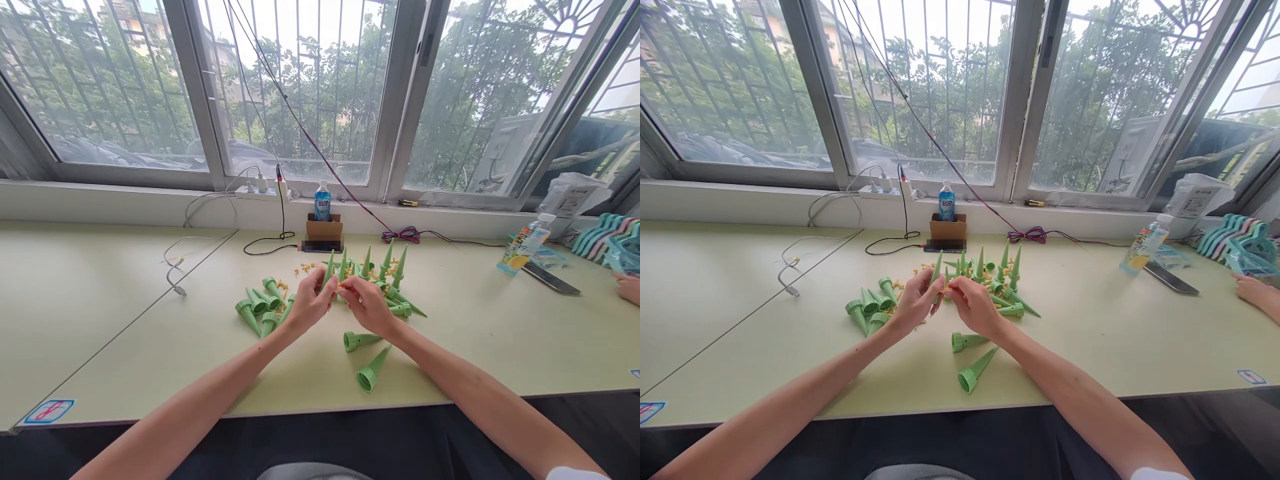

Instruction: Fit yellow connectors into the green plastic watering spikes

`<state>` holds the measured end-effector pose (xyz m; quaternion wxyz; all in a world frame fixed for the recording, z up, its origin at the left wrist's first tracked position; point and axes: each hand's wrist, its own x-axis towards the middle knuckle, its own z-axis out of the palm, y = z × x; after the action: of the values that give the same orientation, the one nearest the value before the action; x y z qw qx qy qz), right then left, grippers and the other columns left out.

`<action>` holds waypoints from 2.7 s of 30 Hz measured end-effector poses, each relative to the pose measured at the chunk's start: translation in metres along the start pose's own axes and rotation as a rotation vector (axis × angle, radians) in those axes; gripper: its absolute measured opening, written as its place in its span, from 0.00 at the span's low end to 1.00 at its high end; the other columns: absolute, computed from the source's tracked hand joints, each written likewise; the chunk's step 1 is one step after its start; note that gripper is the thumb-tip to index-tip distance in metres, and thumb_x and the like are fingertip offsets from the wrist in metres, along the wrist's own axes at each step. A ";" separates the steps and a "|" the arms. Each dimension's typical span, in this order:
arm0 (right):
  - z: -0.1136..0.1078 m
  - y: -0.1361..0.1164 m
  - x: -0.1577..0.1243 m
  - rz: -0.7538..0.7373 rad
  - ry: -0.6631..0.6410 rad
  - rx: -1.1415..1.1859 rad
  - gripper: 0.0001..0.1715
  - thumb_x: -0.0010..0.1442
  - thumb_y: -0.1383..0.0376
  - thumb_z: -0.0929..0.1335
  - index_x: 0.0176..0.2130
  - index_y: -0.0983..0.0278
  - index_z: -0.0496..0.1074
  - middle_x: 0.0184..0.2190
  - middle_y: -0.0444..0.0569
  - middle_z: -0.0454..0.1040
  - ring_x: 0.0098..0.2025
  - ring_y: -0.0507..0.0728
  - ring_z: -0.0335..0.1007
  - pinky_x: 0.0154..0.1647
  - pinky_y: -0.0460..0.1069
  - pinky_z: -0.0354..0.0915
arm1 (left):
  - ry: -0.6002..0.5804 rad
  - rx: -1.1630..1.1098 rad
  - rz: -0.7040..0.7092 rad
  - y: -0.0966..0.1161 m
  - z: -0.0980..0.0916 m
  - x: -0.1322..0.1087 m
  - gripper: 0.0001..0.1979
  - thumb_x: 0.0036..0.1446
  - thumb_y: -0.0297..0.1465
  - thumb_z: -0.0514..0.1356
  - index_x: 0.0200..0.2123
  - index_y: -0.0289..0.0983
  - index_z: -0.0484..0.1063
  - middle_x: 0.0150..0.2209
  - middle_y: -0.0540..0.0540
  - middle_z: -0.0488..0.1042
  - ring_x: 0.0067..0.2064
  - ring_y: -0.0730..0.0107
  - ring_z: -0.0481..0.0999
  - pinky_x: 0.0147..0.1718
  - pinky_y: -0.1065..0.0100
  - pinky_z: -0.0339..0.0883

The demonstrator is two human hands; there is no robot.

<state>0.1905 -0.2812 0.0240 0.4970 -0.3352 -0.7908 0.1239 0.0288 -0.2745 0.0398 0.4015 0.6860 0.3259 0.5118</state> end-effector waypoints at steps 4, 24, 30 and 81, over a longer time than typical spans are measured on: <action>-0.001 -0.002 0.002 -0.044 0.007 -0.038 0.16 0.69 0.58 0.60 0.31 0.62 0.63 0.22 0.42 0.64 0.22 0.50 0.57 0.26 0.45 0.58 | -0.001 0.015 0.000 0.002 0.001 -0.002 0.15 0.62 0.42 0.55 0.29 0.38 0.60 0.20 0.57 0.59 0.17 0.81 0.60 0.16 0.75 0.55; 0.004 0.001 0.000 0.052 -0.001 0.008 0.11 0.68 0.58 0.62 0.42 0.62 0.66 0.27 0.43 0.70 0.23 0.49 0.62 0.24 0.44 0.59 | 0.028 -0.078 -0.012 0.002 0.002 0.002 0.14 0.62 0.42 0.56 0.30 0.38 0.60 0.19 0.57 0.60 0.15 0.80 0.62 0.12 0.76 0.54; 0.003 0.000 0.000 0.051 -0.017 0.017 0.08 0.68 0.61 0.61 0.38 0.63 0.64 0.23 0.41 0.67 0.23 0.50 0.62 0.25 0.44 0.60 | 0.031 -0.001 0.000 0.007 0.002 0.001 0.16 0.62 0.42 0.56 0.29 0.38 0.58 0.17 0.58 0.59 0.15 0.81 0.60 0.14 0.76 0.54; -0.002 -0.009 0.000 0.071 0.215 0.011 0.17 0.70 0.55 0.56 0.36 0.62 0.64 0.19 0.41 0.66 0.21 0.51 0.65 0.27 0.46 0.62 | -0.186 0.408 0.270 -0.005 0.003 -0.003 0.22 0.68 0.41 0.43 0.24 0.37 0.60 0.21 0.52 0.58 0.25 0.74 0.56 0.27 0.70 0.53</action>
<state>0.1891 -0.2881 0.0295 0.5760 -0.3716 -0.7199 0.1094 0.0305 -0.2754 0.0332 0.2111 0.8342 0.2899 0.4191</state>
